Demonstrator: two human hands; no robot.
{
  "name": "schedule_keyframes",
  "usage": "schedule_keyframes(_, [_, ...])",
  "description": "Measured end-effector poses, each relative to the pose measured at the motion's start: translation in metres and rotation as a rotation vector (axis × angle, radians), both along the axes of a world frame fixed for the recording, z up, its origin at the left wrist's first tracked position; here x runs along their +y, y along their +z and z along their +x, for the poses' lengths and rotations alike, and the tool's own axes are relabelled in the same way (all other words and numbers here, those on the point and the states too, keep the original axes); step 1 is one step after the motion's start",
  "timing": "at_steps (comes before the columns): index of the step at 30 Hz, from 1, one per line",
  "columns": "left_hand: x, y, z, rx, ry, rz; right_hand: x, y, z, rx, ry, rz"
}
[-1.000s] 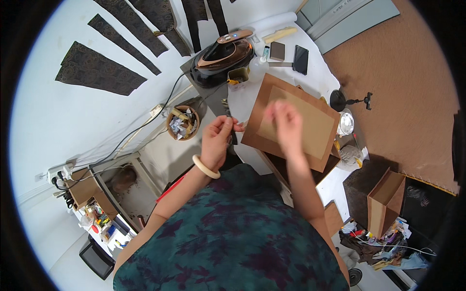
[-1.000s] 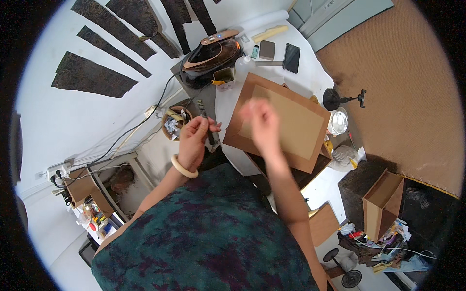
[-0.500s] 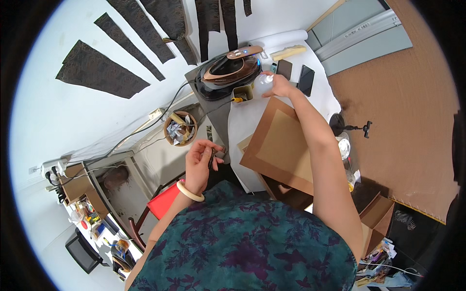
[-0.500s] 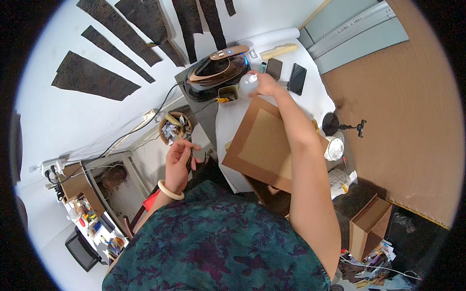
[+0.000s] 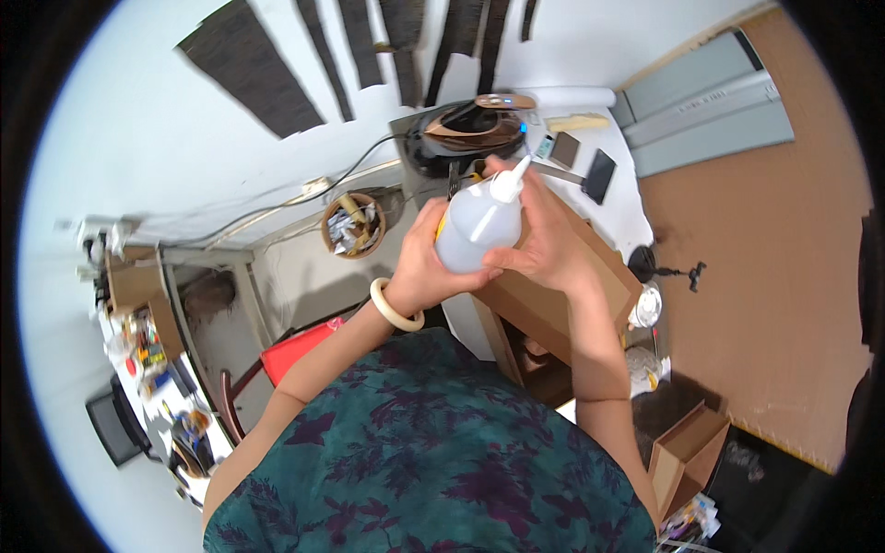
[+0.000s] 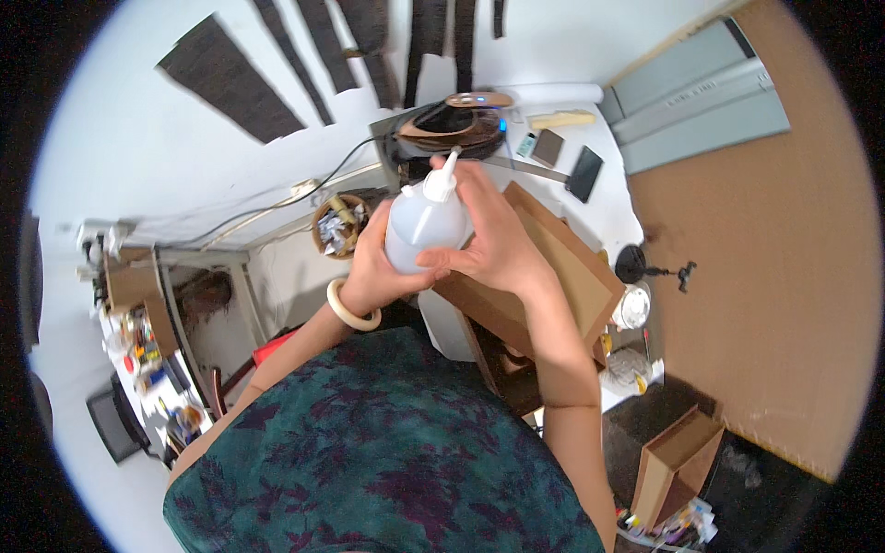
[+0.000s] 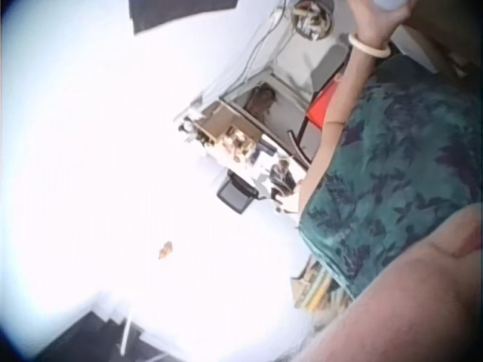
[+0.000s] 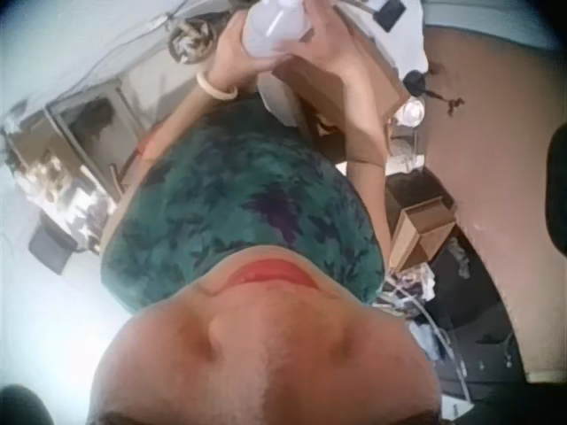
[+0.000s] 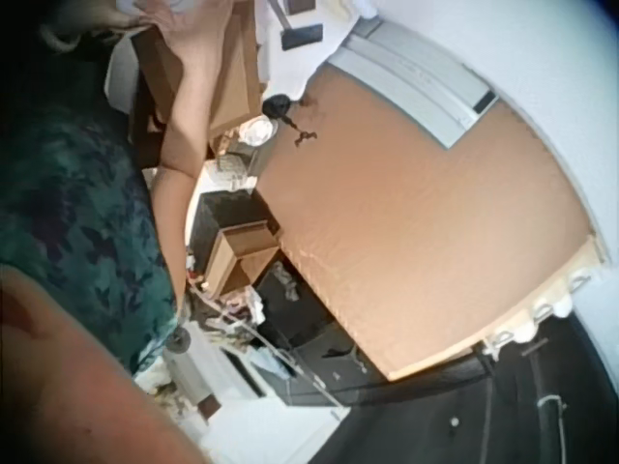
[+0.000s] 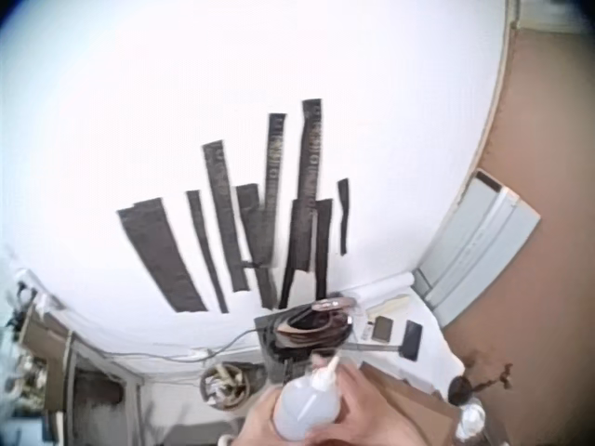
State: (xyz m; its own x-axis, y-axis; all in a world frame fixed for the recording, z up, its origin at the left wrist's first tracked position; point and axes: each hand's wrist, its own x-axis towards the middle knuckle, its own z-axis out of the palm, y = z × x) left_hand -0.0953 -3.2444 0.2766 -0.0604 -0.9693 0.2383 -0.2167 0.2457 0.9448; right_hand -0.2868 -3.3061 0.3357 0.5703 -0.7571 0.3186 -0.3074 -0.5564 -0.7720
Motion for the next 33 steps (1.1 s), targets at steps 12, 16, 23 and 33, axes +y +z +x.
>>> schedule_keyframes(12, [0.183,-0.009,0.068,-0.087,0.371,0.118,0.089,-0.019,0.113,-0.512,0.226,0.624])
schedule_keyframes(16, [0.228,-0.016,0.09,-0.012,0.484,0.126,0.106,-0.022,0.142,-0.373,0.33,0.517])
schedule_keyframes(23, [0.273,-0.013,0.122,-0.115,0.634,0.147,0.126,-0.02,0.186,-0.066,0.272,0.034])
schedule_keyframes(33, [0.274,-0.022,0.14,-0.075,0.778,0.23,0.116,-0.027,0.265,-0.143,0.162,-0.359])
